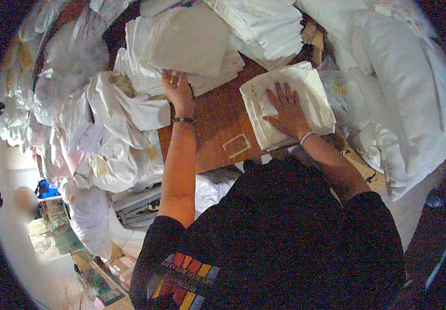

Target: The person repeatedly picks white fabric items from a large pile, unfolds them, refolds them into smaller rectangles, and places them into a neat stack on the table. The person handles each item one at a time, smoothing and aligning edges before stacking.

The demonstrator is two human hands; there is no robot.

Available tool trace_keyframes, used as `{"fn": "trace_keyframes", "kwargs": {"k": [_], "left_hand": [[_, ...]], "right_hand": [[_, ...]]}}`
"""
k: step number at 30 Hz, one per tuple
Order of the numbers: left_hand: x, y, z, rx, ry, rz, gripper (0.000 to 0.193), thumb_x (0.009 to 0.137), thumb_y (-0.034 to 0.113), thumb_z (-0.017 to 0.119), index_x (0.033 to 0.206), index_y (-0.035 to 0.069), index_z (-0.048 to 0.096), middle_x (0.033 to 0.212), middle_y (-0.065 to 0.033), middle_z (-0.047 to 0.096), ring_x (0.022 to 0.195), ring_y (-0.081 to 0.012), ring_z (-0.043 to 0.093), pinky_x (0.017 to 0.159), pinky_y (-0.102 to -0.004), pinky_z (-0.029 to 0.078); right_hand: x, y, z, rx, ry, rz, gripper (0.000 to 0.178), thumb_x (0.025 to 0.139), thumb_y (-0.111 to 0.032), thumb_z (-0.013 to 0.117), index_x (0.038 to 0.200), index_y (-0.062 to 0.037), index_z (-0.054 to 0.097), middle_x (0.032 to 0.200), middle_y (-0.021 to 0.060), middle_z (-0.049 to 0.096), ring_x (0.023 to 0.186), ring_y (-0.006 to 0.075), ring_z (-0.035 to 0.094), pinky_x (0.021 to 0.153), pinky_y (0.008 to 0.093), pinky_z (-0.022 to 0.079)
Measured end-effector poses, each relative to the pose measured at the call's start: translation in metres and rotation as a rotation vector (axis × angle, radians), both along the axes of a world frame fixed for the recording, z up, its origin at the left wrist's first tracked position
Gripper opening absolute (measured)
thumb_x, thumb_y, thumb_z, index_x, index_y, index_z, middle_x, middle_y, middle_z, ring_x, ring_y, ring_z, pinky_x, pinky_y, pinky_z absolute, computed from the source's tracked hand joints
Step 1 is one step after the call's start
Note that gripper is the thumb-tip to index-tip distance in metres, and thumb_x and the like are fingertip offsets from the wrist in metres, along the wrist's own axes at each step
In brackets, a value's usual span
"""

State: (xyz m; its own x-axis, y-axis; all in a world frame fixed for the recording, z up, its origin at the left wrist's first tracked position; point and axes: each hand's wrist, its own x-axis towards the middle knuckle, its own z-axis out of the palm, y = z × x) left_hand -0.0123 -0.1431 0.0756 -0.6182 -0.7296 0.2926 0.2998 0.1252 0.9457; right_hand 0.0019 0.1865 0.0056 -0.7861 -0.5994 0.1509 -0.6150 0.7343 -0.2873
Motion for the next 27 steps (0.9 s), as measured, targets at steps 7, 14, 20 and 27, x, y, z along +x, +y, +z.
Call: {"fn": "trace_keyframes", "kwargs": {"k": [7, 14, 20, 27], "left_hand": [[-0.04, 0.004, 0.03, -0.018, 0.0, -0.023, 0.061, 0.081, -0.004, 0.072, 0.135, -0.005, 0.041, 0.132, -0.015, 0.053, 0.114, -0.0246, 0.054, 0.097, -0.0355, 0.044], [-0.048, -0.006, 0.052, 0.232, 0.067, -0.145, 0.033, 0.092, 0.01, 0.068, 0.12, -0.003, 0.058, 0.113, -0.0094, 0.065, 0.096, -0.0182, 0.059, 0.085, -0.0316, 0.047], [0.04, 0.021, 0.057, 0.14, 0.034, -0.177, 0.025, 0.094, 0.011, 0.066, 0.116, -0.001, 0.063, 0.106, -0.0026, 0.067, 0.088, -0.0113, 0.058, 0.075, -0.0256, 0.046], [0.146, 0.037, 0.026, -0.347, 0.057, -0.189, 0.039, 0.086, 0.004, 0.069, 0.124, -0.002, 0.063, 0.12, -0.0098, 0.068, 0.105, -0.0185, 0.064, 0.091, -0.0306, 0.049]], "right_hand": [[0.003, 0.005, 0.001, -0.056, 0.03, 0.001, 0.084, 0.087, -0.048, 0.064, 0.156, -0.0193, 0.025, 0.164, 0.0138, 0.015, 0.151, 0.0384, 0.011, 0.119, 0.0563, 0.013], [-0.01, 0.005, -0.003, -0.119, -0.082, -0.012, 0.067, 0.094, -0.047, 0.057, 0.151, -0.0192, 0.036, 0.162, 0.0112, 0.023, 0.151, 0.035, 0.015, 0.12, 0.0531, 0.013], [-0.016, 0.007, 0.01, -0.268, -0.225, -0.083, 0.066, 0.092, -0.039, 0.065, 0.15, -0.0214, 0.039, 0.16, 0.011, 0.029, 0.148, 0.0394, 0.021, 0.118, 0.0576, 0.018], [0.04, -0.035, 0.015, 0.149, 0.003, -0.03, 0.081, 0.085, -0.057, 0.063, 0.154, -0.0259, 0.032, 0.162, 0.0207, 0.016, 0.146, 0.0512, 0.015, 0.112, 0.0708, 0.015]]}}
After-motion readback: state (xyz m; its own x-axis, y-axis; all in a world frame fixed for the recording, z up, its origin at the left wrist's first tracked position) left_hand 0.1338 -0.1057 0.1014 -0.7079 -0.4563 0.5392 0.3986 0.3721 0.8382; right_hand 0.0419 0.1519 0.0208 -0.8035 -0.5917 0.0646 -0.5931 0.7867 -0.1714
